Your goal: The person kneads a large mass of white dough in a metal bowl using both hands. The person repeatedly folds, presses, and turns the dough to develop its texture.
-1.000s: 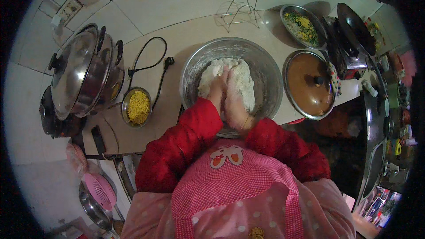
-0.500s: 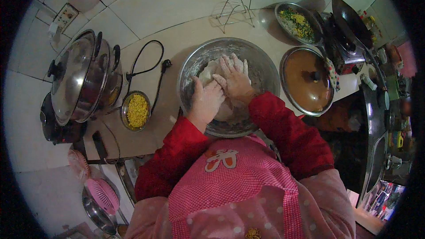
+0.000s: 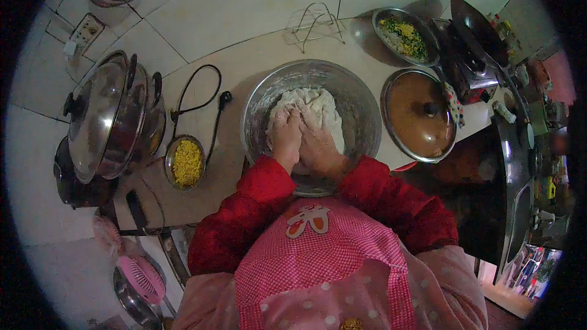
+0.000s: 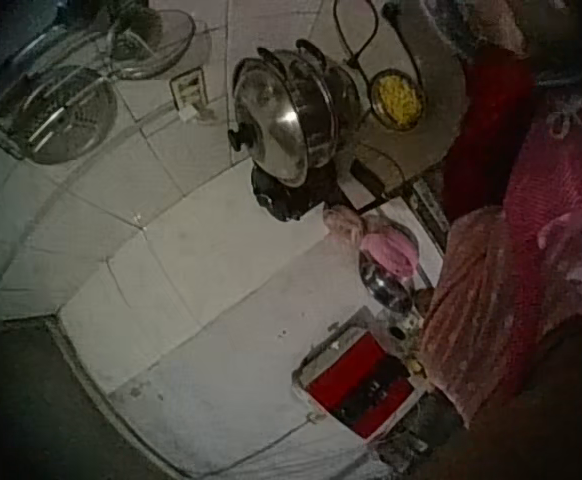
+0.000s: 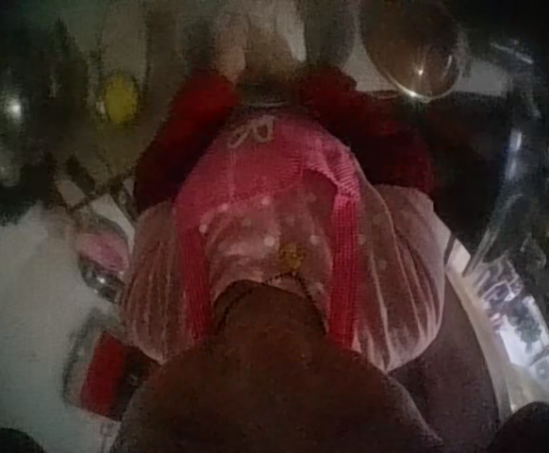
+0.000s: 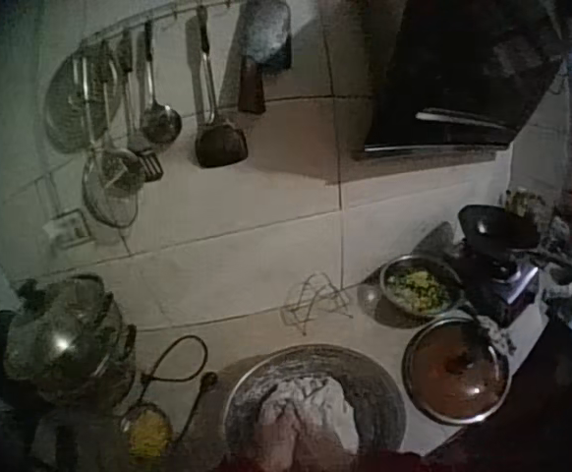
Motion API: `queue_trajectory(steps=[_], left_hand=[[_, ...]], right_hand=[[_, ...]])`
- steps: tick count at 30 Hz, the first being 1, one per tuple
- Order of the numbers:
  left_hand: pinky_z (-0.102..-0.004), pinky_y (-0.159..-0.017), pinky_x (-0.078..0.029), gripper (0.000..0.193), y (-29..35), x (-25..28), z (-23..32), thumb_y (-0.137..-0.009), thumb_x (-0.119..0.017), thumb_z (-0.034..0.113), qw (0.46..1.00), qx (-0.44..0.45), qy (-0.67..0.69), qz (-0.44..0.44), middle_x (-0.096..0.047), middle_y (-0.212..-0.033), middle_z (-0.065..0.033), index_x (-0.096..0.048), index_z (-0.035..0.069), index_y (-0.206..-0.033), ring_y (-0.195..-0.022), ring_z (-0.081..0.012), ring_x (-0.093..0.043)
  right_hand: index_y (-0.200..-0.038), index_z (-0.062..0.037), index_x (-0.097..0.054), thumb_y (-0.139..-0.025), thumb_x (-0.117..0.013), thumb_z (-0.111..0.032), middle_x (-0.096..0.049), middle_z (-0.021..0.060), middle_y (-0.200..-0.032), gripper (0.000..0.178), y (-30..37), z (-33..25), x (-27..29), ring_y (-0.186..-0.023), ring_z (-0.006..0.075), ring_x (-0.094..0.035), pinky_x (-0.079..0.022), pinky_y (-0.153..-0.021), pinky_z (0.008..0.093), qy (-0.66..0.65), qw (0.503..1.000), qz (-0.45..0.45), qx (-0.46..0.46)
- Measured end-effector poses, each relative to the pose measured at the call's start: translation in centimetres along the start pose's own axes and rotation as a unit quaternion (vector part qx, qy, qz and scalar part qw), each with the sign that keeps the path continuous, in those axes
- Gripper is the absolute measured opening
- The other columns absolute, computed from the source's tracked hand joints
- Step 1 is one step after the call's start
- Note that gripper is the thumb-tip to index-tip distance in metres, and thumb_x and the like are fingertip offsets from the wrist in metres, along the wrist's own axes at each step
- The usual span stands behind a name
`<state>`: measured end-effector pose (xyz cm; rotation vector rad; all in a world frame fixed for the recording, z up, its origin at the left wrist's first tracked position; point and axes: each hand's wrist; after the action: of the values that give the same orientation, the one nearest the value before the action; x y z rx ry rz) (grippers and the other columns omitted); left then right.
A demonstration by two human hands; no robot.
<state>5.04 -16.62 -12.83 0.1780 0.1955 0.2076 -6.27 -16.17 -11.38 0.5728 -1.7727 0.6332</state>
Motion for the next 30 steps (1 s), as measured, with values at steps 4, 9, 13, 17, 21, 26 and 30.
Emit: queue_trajectory(steps=[4,9,13,17,21,26,30], left_hand=[[-0.0357,-0.079,-0.045,0.044,-0.9,-1.3,-1.3,-0.098,-0.041,0.032,0.989,0.054,-0.006,0.137,-0.062,-0.103,-0.0181,-0.057,-0.008,-0.108,-0.092,-0.0247,-0.059],[-0.0382,-0.077,-0.049,0.053,-3.7,2.2,-6.5,-0.098,-0.035,0.041,0.981,0.133,0.14,0.033,-0.064,-0.103,-0.0152,-0.057,-0.005,-0.113,-0.091,-0.0265,-0.062],[-0.0362,-0.077,-0.049,0.055,-2.1,0.6,-0.6,-0.097,-0.036,0.044,0.966,0.157,-0.168,0.119,-0.064,-0.101,-0.0148,-0.06,-0.004,-0.109,-0.09,-0.026,-0.062],[-0.0351,-0.084,-0.045,0.048,-2.0,1.6,2.6,-0.095,-0.045,0.04,0.982,0.137,-0.042,0.122,-0.064,-0.104,-0.0159,-0.063,-0.003,-0.106,-0.096,-0.0251,-0.061],[-0.0347,-0.098,-0.039,0.044,-3.1,3.1,0.4,-0.092,-0.051,0.036,0.974,-0.064,-0.198,-0.087,-0.058,-0.121,-0.0148,-0.061,-0.001,-0.112,-0.115,-0.0269,-0.052],[-0.0382,-0.103,-0.035,0.055,-5.9,3.4,-0.3,-0.089,-0.054,0.043,0.86,-0.099,-0.497,-0.068,-0.049,-0.132,-0.02,-0.054,0.0,-0.124,-0.123,-0.0329,-0.045],[-0.0417,-0.1,-0.038,0.07,-8.4,3.6,-2.5,-0.078,-0.064,0.049,0.876,-0.086,-0.469,-0.07,-0.052,-0.128,-0.0222,-0.049,0.001,-0.126,-0.118,-0.0371,-0.049]], right_hand=[[-0.114,-0.0065,-0.064,-0.077,-0.056,-0.026,-0.038,0.01,-0.142,0.043,0.7,-1.2,1.1,-0.138,0.0346,-0.021,-0.015,-0.106,0.0667,-0.005,0.994,0.109,0.001],[-0.116,-0.0042,-0.061,-0.076,-0.056,-0.022,-0.036,0.0127,-0.143,0.044,1.3,-1.7,1.7,-0.135,0.0385,-0.024,-0.016,-0.106,0.0635,0.004,0.997,0.077,0.016],[-0.119,-0.0065,-0.058,-0.077,-0.06,-0.019,-0.036,0.0168,-0.142,0.044,2.0,-0.8,1.9,-0.134,0.0428,-0.024,-0.021,-0.107,0.0569,-0.147,0.985,0.087,-0.023],[-0.123,-0.0106,-0.056,-0.079,-0.064,-0.016,-0.037,0.0211,-0.14,0.045,3.1,1.0,1.7,-0.132,0.0472,-0.023,-0.026,-0.107,0.0495,-0.336,0.935,0.097,-0.052],[-0.128,0.0018,-0.048,-0.087,-0.059,-0.02,-0.05,0.016,-0.129,0.048,1.2,7.9,-0.6,-0.121,0.0266,-0.045,-0.035,-0.101,0.0338,-0.535,0.811,0.033,-0.233],[-0.129,0.0039,-0.045,-0.093,-0.052,-0.036,-0.055,0.0138,-0.12,0.054,-1.7,7.9,4.8,-0.11,0.0207,-0.052,-0.039,-0.095,0.0307,-0.59,0.736,-0.01,-0.333],[-0.124,0.0006,-0.051,-0.093,-0.046,-0.05,-0.057,0.0138,-0.114,0.06,-4.3,13.2,-3.1,-0.097,0.0233,-0.057,-0.046,-0.083,0.034,-0.588,0.716,-0.067,-0.37]])
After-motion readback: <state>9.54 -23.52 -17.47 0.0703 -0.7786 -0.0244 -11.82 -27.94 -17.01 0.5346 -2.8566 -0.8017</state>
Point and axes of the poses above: each hand's wrist, its own y-axis away from the middle knuckle, its own x-axis out of the back of the hand, z = x × y
